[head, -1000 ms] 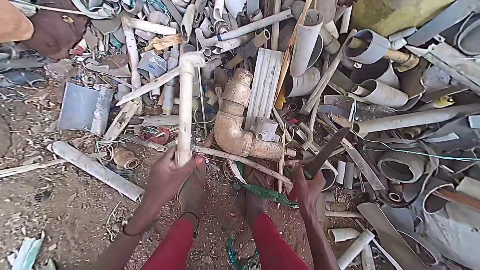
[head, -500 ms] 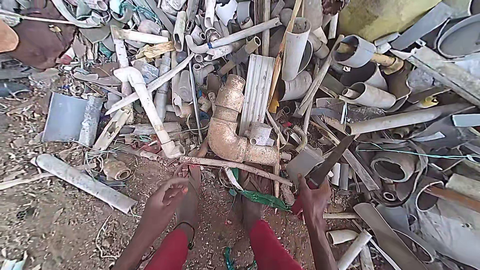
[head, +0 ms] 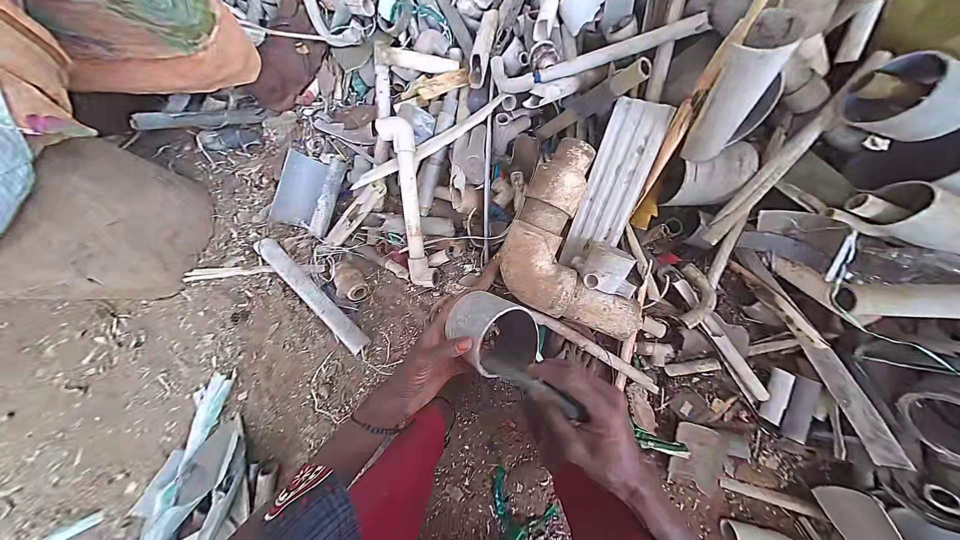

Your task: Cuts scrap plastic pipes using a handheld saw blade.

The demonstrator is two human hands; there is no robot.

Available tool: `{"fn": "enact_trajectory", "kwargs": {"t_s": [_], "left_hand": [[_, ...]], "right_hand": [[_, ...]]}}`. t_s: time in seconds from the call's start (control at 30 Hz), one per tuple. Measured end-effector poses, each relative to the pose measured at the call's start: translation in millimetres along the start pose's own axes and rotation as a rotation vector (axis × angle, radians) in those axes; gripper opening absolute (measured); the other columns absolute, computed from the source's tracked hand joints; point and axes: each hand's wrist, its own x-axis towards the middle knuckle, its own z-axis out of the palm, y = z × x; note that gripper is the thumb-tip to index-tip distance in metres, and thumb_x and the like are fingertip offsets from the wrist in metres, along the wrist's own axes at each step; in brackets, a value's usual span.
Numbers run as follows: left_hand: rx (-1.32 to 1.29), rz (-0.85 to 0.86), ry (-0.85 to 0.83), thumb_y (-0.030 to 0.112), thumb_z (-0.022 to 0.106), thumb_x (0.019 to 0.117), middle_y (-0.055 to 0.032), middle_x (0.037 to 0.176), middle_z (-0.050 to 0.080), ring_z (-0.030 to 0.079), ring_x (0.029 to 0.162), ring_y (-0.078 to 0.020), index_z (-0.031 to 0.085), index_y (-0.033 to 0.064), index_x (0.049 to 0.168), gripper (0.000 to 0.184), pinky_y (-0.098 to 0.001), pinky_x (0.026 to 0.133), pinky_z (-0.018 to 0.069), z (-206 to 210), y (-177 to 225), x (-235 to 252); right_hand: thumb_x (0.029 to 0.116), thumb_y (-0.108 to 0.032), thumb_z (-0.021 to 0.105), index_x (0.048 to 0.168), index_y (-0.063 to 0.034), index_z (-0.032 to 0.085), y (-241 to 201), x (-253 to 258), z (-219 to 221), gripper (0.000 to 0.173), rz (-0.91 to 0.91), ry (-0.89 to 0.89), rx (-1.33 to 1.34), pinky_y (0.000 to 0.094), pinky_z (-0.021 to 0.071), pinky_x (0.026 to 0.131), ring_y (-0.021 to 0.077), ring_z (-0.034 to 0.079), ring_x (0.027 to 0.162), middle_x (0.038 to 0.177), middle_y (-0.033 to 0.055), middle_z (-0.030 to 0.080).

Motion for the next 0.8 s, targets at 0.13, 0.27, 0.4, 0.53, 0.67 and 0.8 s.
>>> {"fn": "enact_trajectory", "kwargs": {"t_s": [0.13, 0.27, 0.4, 0.53, 0.67, 0.8], "left_hand": [[0.086, 0.199, 0.083, 0.035, 0.089, 0.0745, -0.0012, 0.117, 0.072, 0.071, 0.103, -0.0127, 0.055, 0.0069, 0.136, 0.075, -0.0305, 0.090, 0.0609, -2, 1, -10], [0.042, 0.366, 0.052, 0.036, 0.084, 0.0800, 0.0065, 0.100, 0.078, 0.074, 0.091, -0.0046, 0.075, 0.0229, 0.108, 0.032, -0.0242, 0.084, 0.0619, 4, 21, -25], [-0.115, 0.386, -0.074, 0.037, 0.076, 0.0877, 0.0047, 0.103, 0.078, 0.074, 0.093, -0.0051, 0.074, 0.0237, 0.112, 0.028, -0.0218, 0.085, 0.0605, 1, 31, -35], [-0.188, 0.271, -0.115, 0.045, 0.072, 0.0888, 0.0035, 0.097, 0.078, 0.074, 0.089, -0.0047, 0.077, 0.0222, 0.110, 0.031, -0.0201, 0.082, 0.0598, -4, 31, -36], [0.012, 0.085, 0.296, 0.025, 0.058, 0.0902, -0.0039, 0.099, 0.070, 0.071, 0.089, -0.0185, 0.054, 0.0116, 0.121, 0.034, -0.0393, 0.078, 0.0622, 15, 36, -10], [0.519, 0.295, 0.153, 0.017, 0.062, 0.0949, -0.0099, 0.132, 0.059, 0.067, 0.113, -0.0223, 0.033, 0.0055, 0.151, 0.063, -0.0425, 0.091, 0.0625, 26, 56, 27]], "right_hand": [[0.0966, -0.029, 0.067, 0.102, -0.0008, 0.067, 2, -14, -14, 0.028, 0.277, 0.291, -0.092, 0.0145, 0.0522, 0.054, -0.0049, 0.059, 0.058, 0.074, -0.0028, 0.068], [0.0923, -0.025, 0.068, 0.103, 0.0017, 0.065, 5, -30, -15, 0.029, 0.447, 0.374, -0.059, 0.0125, 0.0505, 0.047, -0.0077, 0.056, 0.051, 0.070, -0.0076, 0.065], [0.0931, -0.028, 0.067, 0.097, 0.0004, 0.066, 7, -39, -9, 0.029, 0.455, 0.334, -0.090, 0.0102, 0.0481, 0.049, -0.0101, 0.054, 0.052, 0.068, -0.0083, 0.063], [0.0930, -0.026, 0.064, 0.105, 0.0040, 0.066, 11, -35, -5, 0.033, 0.502, 0.289, -0.133, 0.0125, 0.0493, 0.051, -0.0075, 0.056, 0.055, 0.072, -0.0041, 0.064], [0.0922, -0.022, 0.065, 0.119, 0.0060, 0.061, 19, -27, 1, 0.039, 0.645, 0.394, -0.098, 0.0204, 0.0498, 0.050, -0.0005, 0.054, 0.052, 0.075, 0.0002, 0.063], [0.0923, -0.014, 0.064, 0.127, 0.0040, 0.058, 31, -23, -8, 0.039, 0.778, 0.477, 0.049, 0.0258, 0.0553, 0.054, 0.0063, 0.060, 0.057, 0.085, 0.0042, 0.066]]}}
